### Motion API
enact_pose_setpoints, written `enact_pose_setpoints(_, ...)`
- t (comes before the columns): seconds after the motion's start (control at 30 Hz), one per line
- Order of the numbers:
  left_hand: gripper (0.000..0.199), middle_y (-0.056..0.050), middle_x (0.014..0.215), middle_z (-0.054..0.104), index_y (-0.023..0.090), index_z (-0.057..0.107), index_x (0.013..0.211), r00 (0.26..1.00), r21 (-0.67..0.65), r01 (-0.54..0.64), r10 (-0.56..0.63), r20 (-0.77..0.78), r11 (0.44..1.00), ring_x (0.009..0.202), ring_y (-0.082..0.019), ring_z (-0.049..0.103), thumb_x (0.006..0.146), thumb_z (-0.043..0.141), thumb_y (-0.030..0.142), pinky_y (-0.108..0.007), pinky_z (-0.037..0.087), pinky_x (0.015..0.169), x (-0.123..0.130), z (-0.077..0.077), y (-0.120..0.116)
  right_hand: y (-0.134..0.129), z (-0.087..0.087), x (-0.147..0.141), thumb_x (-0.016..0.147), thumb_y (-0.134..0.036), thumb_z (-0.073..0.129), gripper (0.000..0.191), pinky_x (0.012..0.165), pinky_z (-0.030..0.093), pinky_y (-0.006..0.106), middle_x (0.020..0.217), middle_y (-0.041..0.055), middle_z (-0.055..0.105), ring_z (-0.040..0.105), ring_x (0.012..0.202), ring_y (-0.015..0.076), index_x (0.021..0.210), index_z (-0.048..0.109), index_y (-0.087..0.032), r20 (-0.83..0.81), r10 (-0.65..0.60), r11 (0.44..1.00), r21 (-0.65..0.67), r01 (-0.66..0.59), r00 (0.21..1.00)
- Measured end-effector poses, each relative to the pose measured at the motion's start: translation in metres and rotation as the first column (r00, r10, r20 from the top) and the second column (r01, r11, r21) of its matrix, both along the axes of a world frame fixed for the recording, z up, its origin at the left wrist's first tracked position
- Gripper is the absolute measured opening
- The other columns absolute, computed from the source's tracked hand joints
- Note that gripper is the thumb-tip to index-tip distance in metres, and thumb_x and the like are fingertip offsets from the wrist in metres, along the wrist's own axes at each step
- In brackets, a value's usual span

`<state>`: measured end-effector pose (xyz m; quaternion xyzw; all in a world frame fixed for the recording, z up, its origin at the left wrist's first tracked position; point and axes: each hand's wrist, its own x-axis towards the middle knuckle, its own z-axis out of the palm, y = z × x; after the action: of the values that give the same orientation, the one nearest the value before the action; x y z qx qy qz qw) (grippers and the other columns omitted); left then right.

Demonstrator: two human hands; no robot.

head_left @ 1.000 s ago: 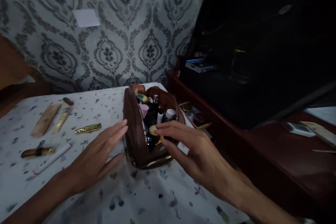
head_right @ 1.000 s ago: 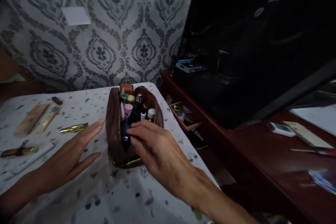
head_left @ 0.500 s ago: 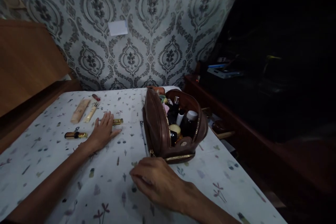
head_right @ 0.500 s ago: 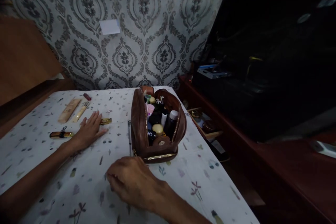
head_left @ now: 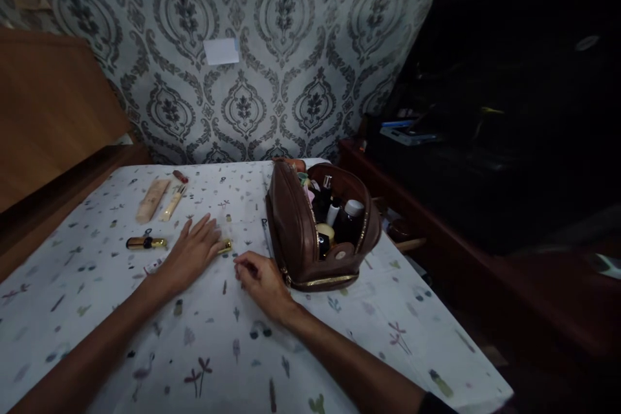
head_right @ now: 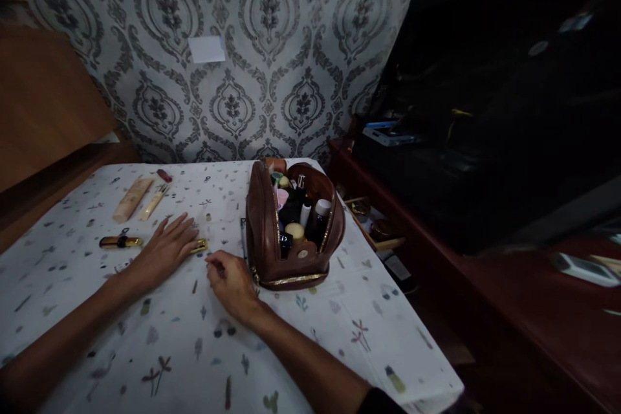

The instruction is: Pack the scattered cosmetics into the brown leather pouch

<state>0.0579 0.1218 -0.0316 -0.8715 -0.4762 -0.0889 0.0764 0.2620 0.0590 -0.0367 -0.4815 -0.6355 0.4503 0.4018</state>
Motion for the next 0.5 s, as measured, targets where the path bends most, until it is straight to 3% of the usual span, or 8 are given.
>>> enact_pose_setpoints(0.2, 0.051, -0.013, 0.148, 0.052, 0.017, 0.050, 0.141, 0.992, -0.093, 0.123, -0.120, 0.041, 0.988, 0.147, -0.027, 0.033, 0.102, 0.035, 0.047, -0.054, 0.027, 0.119, -0.001, 0.002, -0.040, 0.000, -0.006, 0.005, 0.084, -0.010, 0.055, 0.032, 0.078, 0.052, 0.030, 0.104, 0.0067, 0.063, 0.062, 0.084, 0.0160, 0.114, 0.060, -0.018, 0.125, -0.063, 0.987, 0.157, 0.043, 0.990)
enact_pose_setpoints(0.33, 0.046, -0.011, 0.147, 0.053, 0.022, 0.044, 0.145, 0.964, -0.188, 0.236, -0.205, 0.169, 0.953, 0.142, -0.026, 0.041, 0.103, 0.038, 0.040, -0.051, 0.036, 0.116, -0.009, 0.009, -0.063, -0.003, -0.008, 0.001, 0.085, -0.012, 0.059, 0.043, 0.083, 0.052, 0.033, 0.117, 0.0101, 0.056, 0.060, 0.082, 0.0152, 0.127, 0.055, -0.017, 0.230, 0.013, 0.971, 0.229, -0.067, 0.973)
enact_pose_setpoints(0.4, 0.047, -0.012, 0.146, 0.053, 0.023, 0.040, 0.147, 0.948, -0.232, 0.249, -0.189, 0.255, 0.940, 0.137, -0.025, 0.047, 0.102, 0.041, 0.038, -0.046, 0.042, 0.111, -0.013, 0.011, -0.069, -0.006, -0.006, 0.000, 0.086, -0.016, 0.063, 0.042, 0.084, 0.052, 0.033, 0.117, 0.0097, 0.056, 0.060, 0.085, 0.0165, 0.127, 0.055, -0.018, 0.304, 0.064, 0.958, 0.248, -0.143, 0.951)
enact_pose_setpoints(0.5, 0.055, -0.012, 0.144, 0.053, 0.024, 0.034, 0.149, 0.943, -0.293, 0.190, -0.091, 0.320, 0.937, 0.130, -0.026, 0.053, 0.098, 0.049, 0.037, -0.042, 0.048, 0.105, -0.018, 0.013, -0.072, -0.008, -0.001, -0.001, 0.087, -0.018, 0.066, 0.027, 0.087, 0.049, 0.032, 0.109, 0.0073, 0.060, 0.059, 0.096, 0.0194, 0.115, 0.063, -0.019, 0.415, 0.107, 0.946, 0.238, -0.221, 0.904)
